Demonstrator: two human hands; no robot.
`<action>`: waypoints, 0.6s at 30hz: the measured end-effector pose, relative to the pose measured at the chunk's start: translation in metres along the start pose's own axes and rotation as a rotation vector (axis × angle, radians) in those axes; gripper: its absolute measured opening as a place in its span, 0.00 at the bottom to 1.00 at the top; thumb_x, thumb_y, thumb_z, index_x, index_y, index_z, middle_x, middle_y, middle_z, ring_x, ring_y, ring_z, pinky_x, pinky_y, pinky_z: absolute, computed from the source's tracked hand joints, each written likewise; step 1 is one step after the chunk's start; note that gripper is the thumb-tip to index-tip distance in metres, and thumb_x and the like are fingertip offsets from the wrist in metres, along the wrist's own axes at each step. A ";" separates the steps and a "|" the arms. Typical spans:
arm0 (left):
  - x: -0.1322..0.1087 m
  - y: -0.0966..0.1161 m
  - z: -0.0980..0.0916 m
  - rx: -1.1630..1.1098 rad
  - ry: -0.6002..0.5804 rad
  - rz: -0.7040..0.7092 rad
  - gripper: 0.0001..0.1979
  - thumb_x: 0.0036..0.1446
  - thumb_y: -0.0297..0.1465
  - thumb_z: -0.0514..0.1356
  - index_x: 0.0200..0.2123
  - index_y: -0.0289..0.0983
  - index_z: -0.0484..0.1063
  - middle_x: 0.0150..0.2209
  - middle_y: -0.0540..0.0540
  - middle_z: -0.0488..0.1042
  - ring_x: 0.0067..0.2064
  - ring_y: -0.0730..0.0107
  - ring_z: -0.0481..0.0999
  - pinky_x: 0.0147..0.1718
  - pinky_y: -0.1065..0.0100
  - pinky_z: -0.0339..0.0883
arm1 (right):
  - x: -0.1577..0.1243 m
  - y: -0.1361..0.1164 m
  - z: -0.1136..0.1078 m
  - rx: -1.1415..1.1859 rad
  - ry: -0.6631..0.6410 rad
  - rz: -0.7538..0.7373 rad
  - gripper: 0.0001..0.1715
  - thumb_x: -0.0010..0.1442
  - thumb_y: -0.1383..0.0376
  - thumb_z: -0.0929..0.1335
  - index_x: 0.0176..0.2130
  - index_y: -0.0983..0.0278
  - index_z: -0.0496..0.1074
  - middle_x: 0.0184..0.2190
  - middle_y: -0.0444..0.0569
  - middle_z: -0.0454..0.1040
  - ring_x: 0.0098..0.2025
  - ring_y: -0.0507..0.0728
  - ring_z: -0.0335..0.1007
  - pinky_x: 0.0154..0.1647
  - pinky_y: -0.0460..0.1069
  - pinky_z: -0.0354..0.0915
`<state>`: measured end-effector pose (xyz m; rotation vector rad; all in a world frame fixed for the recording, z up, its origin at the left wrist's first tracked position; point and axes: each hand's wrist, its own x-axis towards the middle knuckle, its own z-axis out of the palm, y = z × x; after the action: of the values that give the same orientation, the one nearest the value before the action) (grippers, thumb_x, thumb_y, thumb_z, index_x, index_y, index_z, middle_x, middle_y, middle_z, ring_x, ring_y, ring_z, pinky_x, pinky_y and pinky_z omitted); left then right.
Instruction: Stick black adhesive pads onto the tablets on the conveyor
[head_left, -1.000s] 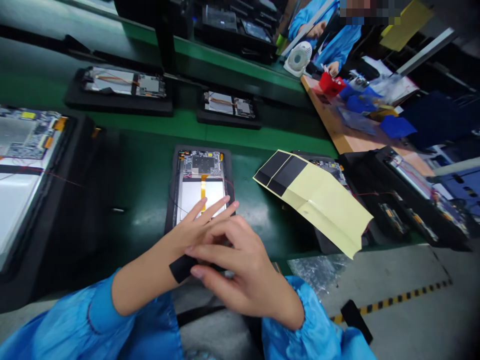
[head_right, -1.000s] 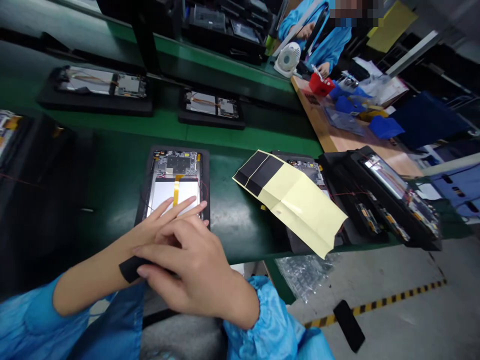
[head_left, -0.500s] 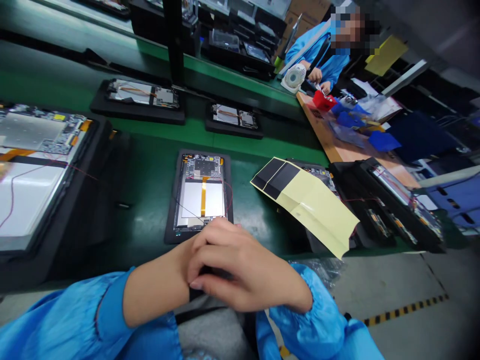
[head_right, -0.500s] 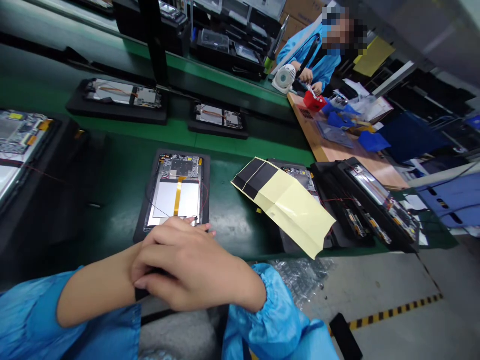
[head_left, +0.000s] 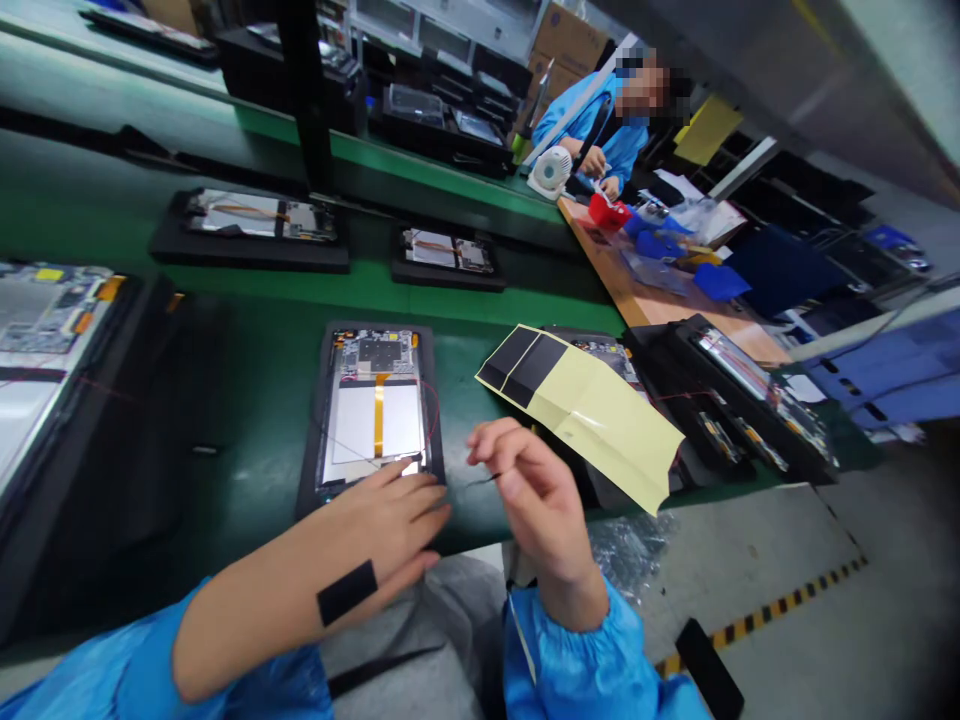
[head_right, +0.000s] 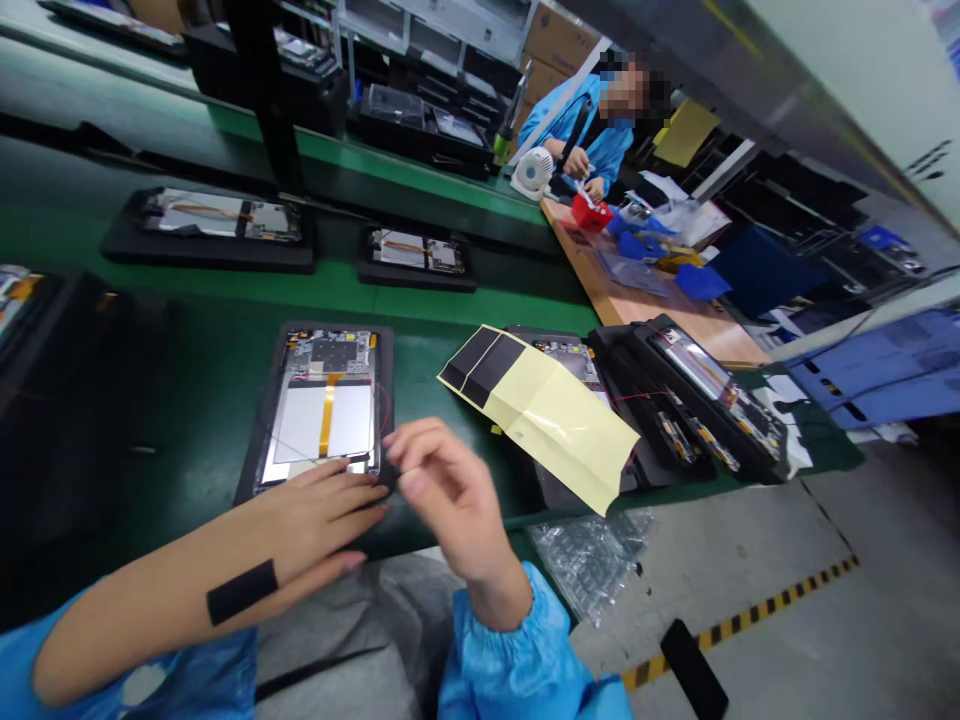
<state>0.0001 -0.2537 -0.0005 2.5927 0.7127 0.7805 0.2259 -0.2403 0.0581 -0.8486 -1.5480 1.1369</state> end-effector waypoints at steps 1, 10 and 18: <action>0.001 -0.006 -0.004 0.095 -0.006 -0.048 0.13 0.75 0.30 0.58 0.55 0.36 0.81 0.51 0.38 0.85 0.55 0.56 0.83 0.67 0.52 0.69 | -0.002 0.004 -0.007 -0.029 0.111 0.007 0.20 0.72 0.46 0.73 0.37 0.57 0.72 0.41 0.52 0.76 0.49 0.62 0.76 0.51 0.56 0.76; 0.059 -0.129 -0.002 -0.003 -0.128 -0.053 0.17 0.76 0.37 0.55 0.56 0.46 0.84 0.64 0.39 0.81 0.70 0.48 0.74 0.72 0.39 0.62 | 0.003 0.046 -0.013 -0.186 0.191 0.068 0.17 0.72 0.50 0.72 0.38 0.59 0.73 0.45 0.53 0.76 0.51 0.60 0.76 0.54 0.53 0.74; 0.080 -0.175 -0.014 -0.142 -0.161 -0.058 0.23 0.73 0.49 0.59 0.32 0.43 0.85 0.47 0.43 0.82 0.48 0.60 0.80 0.54 0.59 0.71 | 0.020 0.075 -0.012 0.049 0.062 0.298 0.22 0.66 0.46 0.76 0.37 0.60 0.73 0.40 0.49 0.75 0.40 0.56 0.73 0.41 0.48 0.74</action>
<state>-0.0138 -0.0640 -0.0350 2.4620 0.6567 0.5752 0.2306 -0.1957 -0.0062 -1.0965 -1.3669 1.3419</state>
